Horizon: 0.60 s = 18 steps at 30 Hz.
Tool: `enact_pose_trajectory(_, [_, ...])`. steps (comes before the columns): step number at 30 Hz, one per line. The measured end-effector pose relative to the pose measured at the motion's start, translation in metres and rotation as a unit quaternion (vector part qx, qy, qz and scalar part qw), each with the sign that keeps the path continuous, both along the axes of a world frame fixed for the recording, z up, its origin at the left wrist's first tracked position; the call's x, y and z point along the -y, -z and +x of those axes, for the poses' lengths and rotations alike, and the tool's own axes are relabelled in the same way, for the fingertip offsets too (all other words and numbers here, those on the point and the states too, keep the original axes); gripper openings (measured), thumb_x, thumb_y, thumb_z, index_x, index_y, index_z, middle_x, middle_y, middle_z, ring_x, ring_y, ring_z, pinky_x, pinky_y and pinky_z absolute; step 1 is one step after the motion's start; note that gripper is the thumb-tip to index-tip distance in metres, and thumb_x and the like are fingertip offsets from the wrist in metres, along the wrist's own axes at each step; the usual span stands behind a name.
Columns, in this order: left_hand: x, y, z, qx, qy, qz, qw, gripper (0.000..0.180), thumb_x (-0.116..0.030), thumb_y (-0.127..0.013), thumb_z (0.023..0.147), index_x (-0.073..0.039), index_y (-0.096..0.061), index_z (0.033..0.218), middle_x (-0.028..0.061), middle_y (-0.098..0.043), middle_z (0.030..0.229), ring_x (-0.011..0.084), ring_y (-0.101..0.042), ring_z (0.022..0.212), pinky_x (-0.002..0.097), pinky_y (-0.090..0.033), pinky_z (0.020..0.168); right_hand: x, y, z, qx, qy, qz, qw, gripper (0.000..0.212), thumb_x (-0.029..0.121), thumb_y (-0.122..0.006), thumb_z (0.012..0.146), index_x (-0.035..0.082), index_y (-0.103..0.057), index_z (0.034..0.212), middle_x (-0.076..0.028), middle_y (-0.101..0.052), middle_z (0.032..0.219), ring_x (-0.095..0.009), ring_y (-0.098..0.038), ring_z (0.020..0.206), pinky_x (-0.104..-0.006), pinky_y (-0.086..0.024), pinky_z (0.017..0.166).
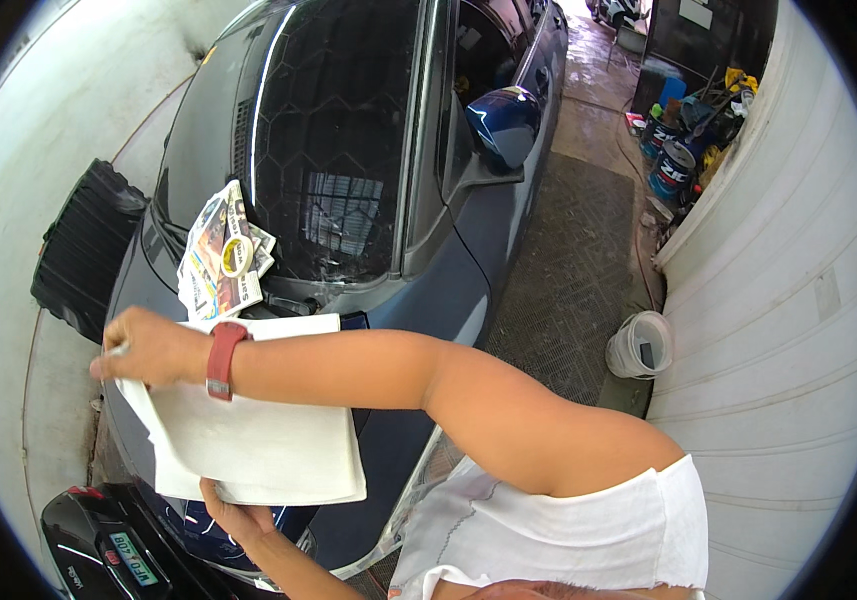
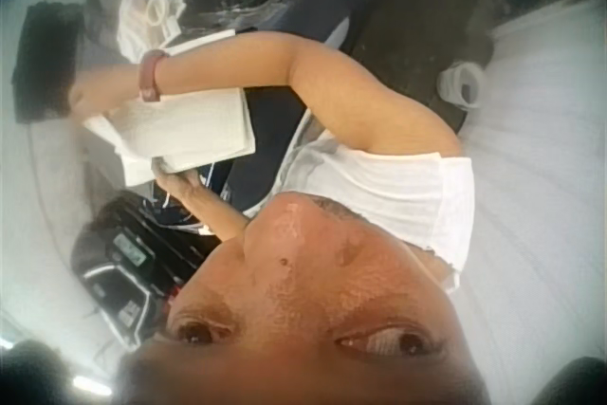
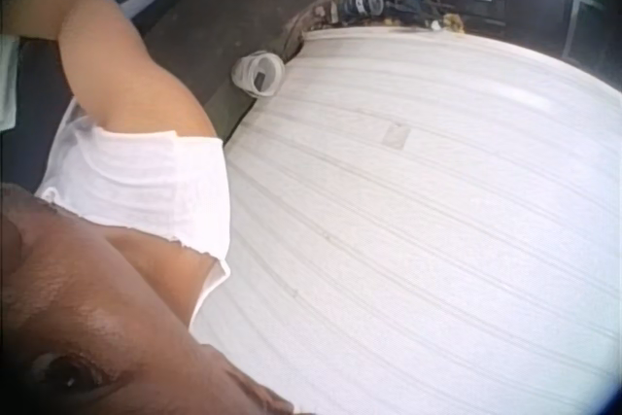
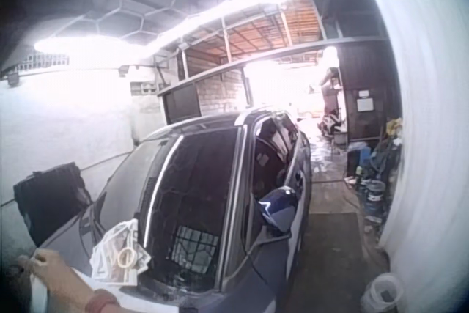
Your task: The person tapes newspaper and white paper onto the front bumper and hood of a dark blue car using masking tape. They smooth the paper to conform to the car's curves and secure edges with tape.
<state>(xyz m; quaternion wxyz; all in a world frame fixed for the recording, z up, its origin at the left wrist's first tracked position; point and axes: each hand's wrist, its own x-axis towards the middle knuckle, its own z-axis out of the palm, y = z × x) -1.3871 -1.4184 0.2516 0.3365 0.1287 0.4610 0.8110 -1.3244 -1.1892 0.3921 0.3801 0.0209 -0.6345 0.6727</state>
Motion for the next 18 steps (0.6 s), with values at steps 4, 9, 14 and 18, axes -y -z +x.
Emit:
enact_pose_trajectory(4, [0.001,0.042,-0.047,0.052,0.056,0.006,0.997,0.055,-0.023,-0.064,0.104,0.005,-0.052,0.15,0.0186,-0.063,0.146,0.0329,-0.063,0.132,0.0504,-0.054,0.113,-0.037,-0.008,-0.011,-0.045,0.093,0.042,0.994,0.05,0.037,-0.078,0.097,-0.007,-0.069,0.118,-0.02,-0.075,0.109,-0.029,-0.072,0.101,-0.0443,-0.058,0.089])
enact_pose_trajectory(9, [0.029,0.112,-0.114,0.024,0.036,-0.017,0.999,0.049,-0.018,-0.062,0.105,0.005,-0.054,0.147,0.0189,-0.064,0.145,0.0314,-0.062,0.134,0.0493,-0.047,0.119,-0.1,-0.024,-0.002,-0.087,0.091,0.021,0.992,0.034,0.025,-0.071,0.092,0.005,-0.071,0.119,-0.014,-0.07,0.118,-0.029,-0.065,0.11,-0.0465,-0.051,0.094])
enact_pose_trajectory(14, [-0.022,0.092,-0.099,-0.01,0.048,0.065,0.997,0.063,-0.039,-0.064,0.109,0.002,-0.049,0.154,0.0145,-0.059,0.153,0.0277,-0.055,0.142,0.0458,-0.04,0.124,-0.153,-0.041,0.025,-0.166,-0.008,-0.258,0.952,0.026,0.017,-0.058,0.108,-0.003,-0.068,0.121,-0.016,-0.072,0.107,-0.029,-0.069,0.096,-0.045,-0.055,0.082])
enact_pose_trajectory(18, [-0.036,0.069,-0.089,-0.022,0.084,0.067,0.994,0.097,-0.072,-0.067,0.094,-0.004,-0.045,0.16,0.0128,-0.053,0.159,0.0301,-0.047,0.149,0.0495,-0.035,0.125,-0.142,-0.067,0.04,-0.173,-0.055,-0.235,0.955,0.037,0.017,-0.041,0.114,-0.011,-0.059,0.129,-0.025,-0.07,0.129,-0.036,-0.066,0.123,-0.049,-0.05,0.114])
